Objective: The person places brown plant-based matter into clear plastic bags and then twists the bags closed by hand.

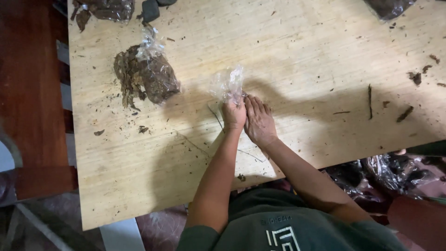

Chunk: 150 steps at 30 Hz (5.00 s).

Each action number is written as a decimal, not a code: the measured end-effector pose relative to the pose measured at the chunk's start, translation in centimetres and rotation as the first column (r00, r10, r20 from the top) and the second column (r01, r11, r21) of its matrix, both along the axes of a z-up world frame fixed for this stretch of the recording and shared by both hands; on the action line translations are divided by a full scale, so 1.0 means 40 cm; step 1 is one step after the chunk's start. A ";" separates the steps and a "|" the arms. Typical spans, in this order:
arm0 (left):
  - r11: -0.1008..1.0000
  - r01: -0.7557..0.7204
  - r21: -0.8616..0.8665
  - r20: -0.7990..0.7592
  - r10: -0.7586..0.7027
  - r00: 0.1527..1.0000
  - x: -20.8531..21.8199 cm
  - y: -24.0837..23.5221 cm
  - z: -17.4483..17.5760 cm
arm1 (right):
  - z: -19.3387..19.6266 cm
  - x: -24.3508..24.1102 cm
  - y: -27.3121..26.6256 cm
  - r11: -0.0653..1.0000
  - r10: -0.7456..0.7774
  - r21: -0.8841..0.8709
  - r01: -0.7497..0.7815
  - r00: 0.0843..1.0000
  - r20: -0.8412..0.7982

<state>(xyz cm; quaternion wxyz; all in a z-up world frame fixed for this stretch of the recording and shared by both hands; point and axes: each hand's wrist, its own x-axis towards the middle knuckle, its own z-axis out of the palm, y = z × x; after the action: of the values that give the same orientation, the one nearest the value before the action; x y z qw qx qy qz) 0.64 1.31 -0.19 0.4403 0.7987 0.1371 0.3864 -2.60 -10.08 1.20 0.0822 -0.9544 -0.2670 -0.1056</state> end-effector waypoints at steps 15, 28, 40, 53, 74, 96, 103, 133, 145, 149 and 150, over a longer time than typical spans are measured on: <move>0.682 0.271 -0.679 -0.363 -0.633 0.684 -0.168 -0.033 0.553 | 0.318 0.043 -0.074 0.689 0.279 0.661 0.297 0.734 -0.619; 0.484 0.660 -0.574 -0.262 -0.873 0.411 -0.253 0.011 0.457 | 0.397 0.062 -0.045 0.593 0.713 0.749 0.296 0.238 -0.659; 0.181 0.646 -0.741 -0.058 -0.977 0.208 -0.301 0.025 0.427 | 0.585 0.048 -0.051 0.057 0.857 0.651 0.757 0.298 -0.421; 0.429 0.625 -0.652 -0.493 -0.866 0.081 -0.350 -0.042 0.322 | 0.324 -0.097 -0.137 0.440 0.838 0.820 0.367 0.160 -0.521; 0.538 0.147 -0.830 -0.088 -0.387 0.918 -0.391 0.003 0.658 | 0.473 -0.059 -0.378 0.334 0.569 0.929 0.159 0.752 -0.333; 0.673 0.218 -0.707 -0.184 -0.473 0.862 -0.350 -0.007 0.391 | 0.202 -0.269 -0.062 0.624 0.323 0.697 0.353 0.696 -0.641; 0.683 0.323 -0.655 -0.282 -0.618 0.734 -0.430 -0.026 0.540 | 0.315 -0.206 -0.176 0.803 0.334 0.567 -0.183 0.927 -0.174; 0.399 0.790 0.465 -0.583 -0.534 0.613 -0.419 0.021 0.465 | 0.294 -0.182 -0.372 0.537 0.802 0.799 0.270 0.131 -0.583; -0.014 0.910 -0.415 0.279 -0.954 0.112 -0.360 -0.149 0.520 | 0.234 -0.344 -0.256 0.078 0.995 0.713 0.696 -0.098 -0.013; 0.162 0.840 -0.517 0.019 -0.980 0.200 -0.379 -0.100 0.504 | 0.142 -0.338 -0.215 -0.003 0.983 0.678 0.735 0.126 -0.131; 0.223 0.822 -0.524 -0.051 -0.972 0.231 -0.385 -0.076 0.506 | 0.165 -0.346 -0.197 0.039 0.968 0.726 0.687 0.153 -0.197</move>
<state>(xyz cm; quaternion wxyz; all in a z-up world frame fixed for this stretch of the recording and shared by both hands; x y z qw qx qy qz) -14.77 -1.72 20.06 0.6955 0.6725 -0.2080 -0.1444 -16.45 -17.94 7.79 0.8518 -0.3077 -0.1602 0.3925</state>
